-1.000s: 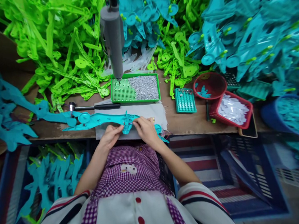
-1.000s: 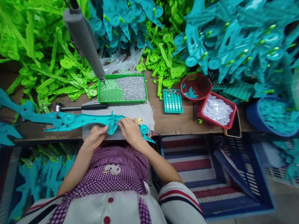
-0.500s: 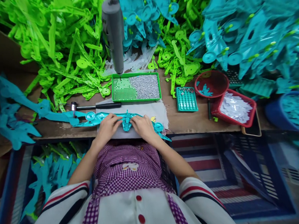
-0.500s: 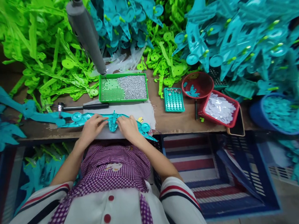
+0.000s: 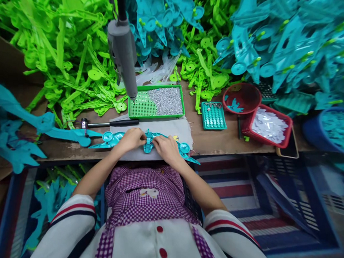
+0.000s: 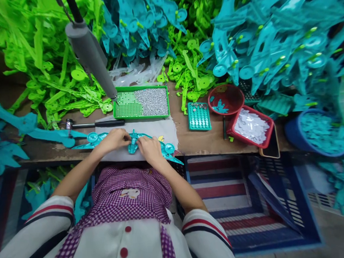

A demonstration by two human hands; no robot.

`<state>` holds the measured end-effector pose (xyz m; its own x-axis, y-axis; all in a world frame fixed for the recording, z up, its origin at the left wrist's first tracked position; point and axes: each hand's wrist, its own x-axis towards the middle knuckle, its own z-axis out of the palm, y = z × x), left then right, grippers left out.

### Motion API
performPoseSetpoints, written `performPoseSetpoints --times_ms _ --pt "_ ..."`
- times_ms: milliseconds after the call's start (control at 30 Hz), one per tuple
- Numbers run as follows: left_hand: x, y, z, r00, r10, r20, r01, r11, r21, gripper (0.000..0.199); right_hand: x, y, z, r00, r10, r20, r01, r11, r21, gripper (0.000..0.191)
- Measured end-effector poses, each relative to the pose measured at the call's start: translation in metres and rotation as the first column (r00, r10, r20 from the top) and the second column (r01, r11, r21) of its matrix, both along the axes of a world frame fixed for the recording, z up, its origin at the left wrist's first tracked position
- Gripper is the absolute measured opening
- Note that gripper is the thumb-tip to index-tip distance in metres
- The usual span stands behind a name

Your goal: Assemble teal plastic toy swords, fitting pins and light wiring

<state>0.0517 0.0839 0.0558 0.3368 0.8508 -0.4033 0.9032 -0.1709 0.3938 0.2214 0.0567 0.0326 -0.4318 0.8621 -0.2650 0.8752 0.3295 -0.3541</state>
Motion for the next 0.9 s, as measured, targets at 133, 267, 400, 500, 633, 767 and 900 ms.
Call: performPoseSetpoints --times_ms 133,267,400,500,633,767,900 --pt "0.003 0.005 0.002 1.000 -0.023 0.020 0.024 0.998 -0.058 0.019 0.005 -0.002 -0.004 0.999 -0.028 -0.020 0.028 0.999 0.019 0.035" --pt "0.002 -0.004 -0.002 0.999 -0.038 0.013 0.038 0.999 0.016 0.021 0.009 -0.005 -0.009 0.996 -0.062 -0.071 0.066 0.996 0.056 0.034" --pt "0.000 -0.016 -0.006 0.998 -0.026 -0.048 0.031 0.994 0.102 0.023 0.009 -0.010 -0.015 0.990 -0.058 -0.126 0.072 0.991 0.109 0.035" --pt "0.003 -0.021 -0.004 0.994 -0.021 -0.103 0.032 0.994 0.103 0.023 0.007 -0.013 -0.018 0.988 -0.068 -0.140 0.084 0.990 0.116 0.034" --pt "0.009 -0.017 0.000 0.992 -0.022 -0.125 0.031 0.997 0.065 0.019 0.007 -0.011 -0.015 0.989 -0.072 -0.131 0.082 0.994 0.069 0.032" --pt "0.006 -0.008 0.000 1.000 0.028 0.004 -0.028 1.000 0.004 0.012 0.016 -0.003 -0.010 0.966 -0.064 -0.252 0.061 0.998 -0.019 0.025" --pt "-0.013 -0.006 -0.004 0.977 0.131 0.167 -0.128 0.991 -0.030 0.007 0.027 0.004 -0.014 0.918 -0.067 -0.391 0.048 0.997 -0.057 0.021"
